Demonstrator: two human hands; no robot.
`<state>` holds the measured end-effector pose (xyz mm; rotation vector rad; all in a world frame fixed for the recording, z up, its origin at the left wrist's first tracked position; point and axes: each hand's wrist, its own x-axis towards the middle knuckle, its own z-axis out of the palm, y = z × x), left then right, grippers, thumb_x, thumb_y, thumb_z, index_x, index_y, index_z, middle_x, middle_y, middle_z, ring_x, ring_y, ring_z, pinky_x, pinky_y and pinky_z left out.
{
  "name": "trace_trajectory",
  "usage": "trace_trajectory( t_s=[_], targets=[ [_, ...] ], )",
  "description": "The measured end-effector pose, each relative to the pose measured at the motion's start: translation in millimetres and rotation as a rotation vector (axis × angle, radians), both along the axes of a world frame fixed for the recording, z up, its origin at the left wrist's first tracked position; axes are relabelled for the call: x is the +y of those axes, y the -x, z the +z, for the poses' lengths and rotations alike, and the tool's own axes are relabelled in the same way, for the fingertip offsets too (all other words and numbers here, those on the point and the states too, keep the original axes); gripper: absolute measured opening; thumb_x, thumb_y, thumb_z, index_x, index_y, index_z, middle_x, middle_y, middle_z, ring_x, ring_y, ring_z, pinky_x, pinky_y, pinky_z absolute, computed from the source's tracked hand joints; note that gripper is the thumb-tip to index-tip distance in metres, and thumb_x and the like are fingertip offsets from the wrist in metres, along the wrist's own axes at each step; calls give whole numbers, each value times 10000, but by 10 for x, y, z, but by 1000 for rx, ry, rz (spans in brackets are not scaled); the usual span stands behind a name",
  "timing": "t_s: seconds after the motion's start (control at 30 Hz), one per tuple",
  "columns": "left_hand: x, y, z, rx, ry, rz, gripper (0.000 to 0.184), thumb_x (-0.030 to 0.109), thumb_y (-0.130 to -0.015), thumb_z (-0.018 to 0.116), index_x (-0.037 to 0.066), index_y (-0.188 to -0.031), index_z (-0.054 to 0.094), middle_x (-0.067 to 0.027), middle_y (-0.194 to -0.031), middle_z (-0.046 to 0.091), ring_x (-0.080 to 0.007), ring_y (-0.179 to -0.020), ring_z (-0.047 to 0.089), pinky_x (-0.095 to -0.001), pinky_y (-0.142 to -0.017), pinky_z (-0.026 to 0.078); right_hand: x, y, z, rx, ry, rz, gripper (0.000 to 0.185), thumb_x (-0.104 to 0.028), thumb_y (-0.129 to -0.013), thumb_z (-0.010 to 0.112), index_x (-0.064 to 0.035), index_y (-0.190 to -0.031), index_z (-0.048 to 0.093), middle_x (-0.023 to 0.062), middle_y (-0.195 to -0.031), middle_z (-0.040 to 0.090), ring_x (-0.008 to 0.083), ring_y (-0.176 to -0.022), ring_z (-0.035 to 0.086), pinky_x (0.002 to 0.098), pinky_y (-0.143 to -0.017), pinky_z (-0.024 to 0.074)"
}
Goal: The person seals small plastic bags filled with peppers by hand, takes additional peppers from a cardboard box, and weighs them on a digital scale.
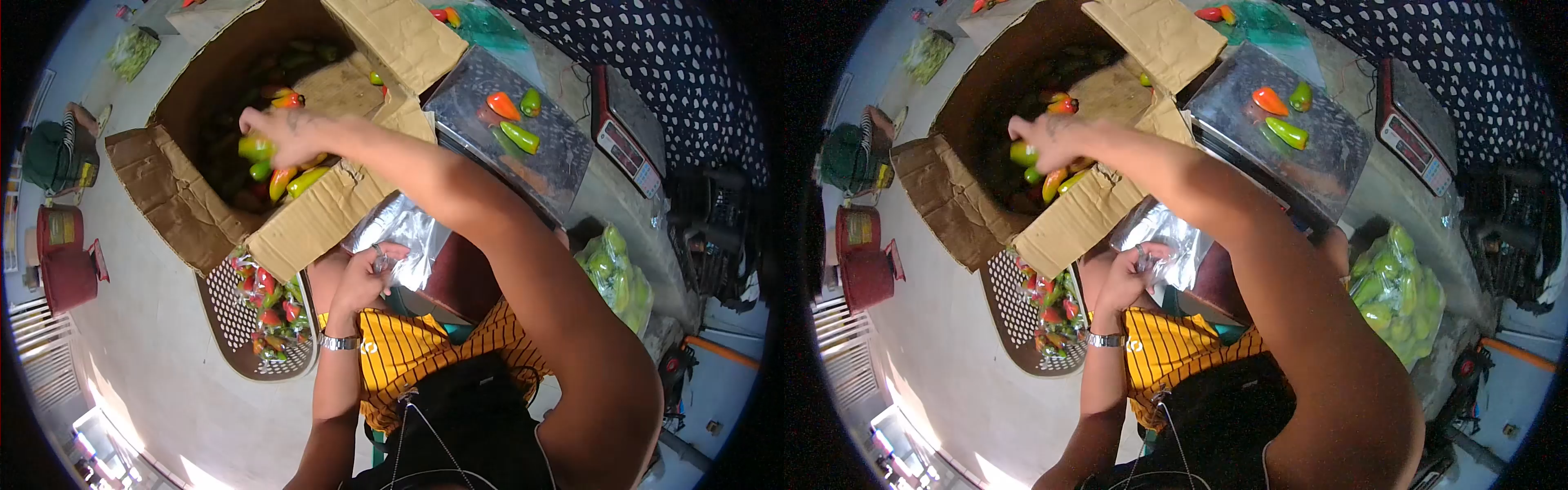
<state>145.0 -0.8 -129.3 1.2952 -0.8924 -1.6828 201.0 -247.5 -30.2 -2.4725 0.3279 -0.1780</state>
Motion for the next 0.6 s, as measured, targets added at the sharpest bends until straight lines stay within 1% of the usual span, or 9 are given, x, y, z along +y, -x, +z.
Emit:
trace_trajectory(
  t_s=[0.03, 0.13, 0.23, 0.27, 0.37, 0.43, 0.47, 0.53, 0.6],
  targets=[
    [-18, 11, 28, -27, 1, -10, 539, -185, -798, 535, 38, -1273, 654, -10, -1200, 655, -36, -744, 518, -229, -587, 500, 86, -121, -49, 83, -110, 18, 442, -246, -753, 772, -159, -1178, 687, 174, -1160, 649, 386, -1043, 661, 452, -884, 536],
    [5, 43, -40, 17, 12, 38, 525, -189, -808, 516, 23, -1269, 650, -11, -1209, 655, -42, -754, 532, -223, -587, 498, 194, -341, -187, 451, -77, 194, 454, -331, -714, 791, -159, -1125, 705, 168, -1154, 649, 360, -1064, 654, 427, -891, 538],
    [24, 50, -69, 38, 40, 43, 488, -179, -834, 518, 8, -1265, 646, -18, -1209, 657, -54, -790, 573, -226, -583, 503, 373, -206, -375, 212, 318, 37, 495, -392, -685, 807, -140, -1103, 720, 145, -1121, 709, 323, -1077, 666, 415, -935, 524],
    [9, 50, -65, 22, 20, 43, 459, -171, -845, 523, 3, -1251, 646, -23, -1180, 661, -62, -794, 587, -229, -582, 506, 384, -229, -386, 286, 218, 32, 528, -399, -679, 814, -147, -1135, 726, 114, -1193, 725, 291, -1145, 659, 423, -996, 495],
    [11, 44, -95, -22, -32, 39, 377, -150, -874, 538, -9, -1206, 646, -33, -1086, 667, -83, -795, 618, -240, -580, 517, 382, -266, -286, 482, 89, 178, 538, -416, -692, 812, -175, -1165, 727, 91, -1279, 695, 283, -1208, 635, 449, -1024, 476],
    [7, 29, -166, -48, -54, 38, 327, -140, -888, 548, -11, -1172, 646, -33, -1011, 662, -94, -778, 627, -247, -581, 525, 461, -262, -283, 504, 139, 132, 584, -428, -701, 809, -189, -1225, 718, 97, -1273, 701, 282, -1234, 630, 453, -1015, 492],
    [15, 55, -207, -47, -35, 59, 295, -137, -896, 544, -11, -1145, 640, -18, -942, 642, -95, -749, 622, -247, -579, 528, 486, -264, -284, 508, 156, 105, 596, -426, -703, 808, -190, -1242, 714, 99, -1268, 705, 283, -1234, 632, 453, -1015, 495],
    [35, 48, -243, -77, -27, 40, 304, -137, -898, 541, -9, -1155, 639, -15, -942, 639, -93, -745, 619, -246, -576, 526, 511, -223, -226, 498, 151, 74, 610, -421, -715, 796, -175, -1267, 717, 118, -1265, 710, 289, -1215, 647, 430, -1010, 514],
    [52, 44, -276, -75, -17, 37, 325, -141, -897, 535, -5, -1173, 641, -18, -966, 650, -90, -743, 613, -243, -576, 524, 461, -178, -189, 519, 29, 61, 599, -433, -715, 807, -163, -1245, 732, 138, -1263, 708, 293, -1203, 654, 420, -1010, 518]
  ],
)
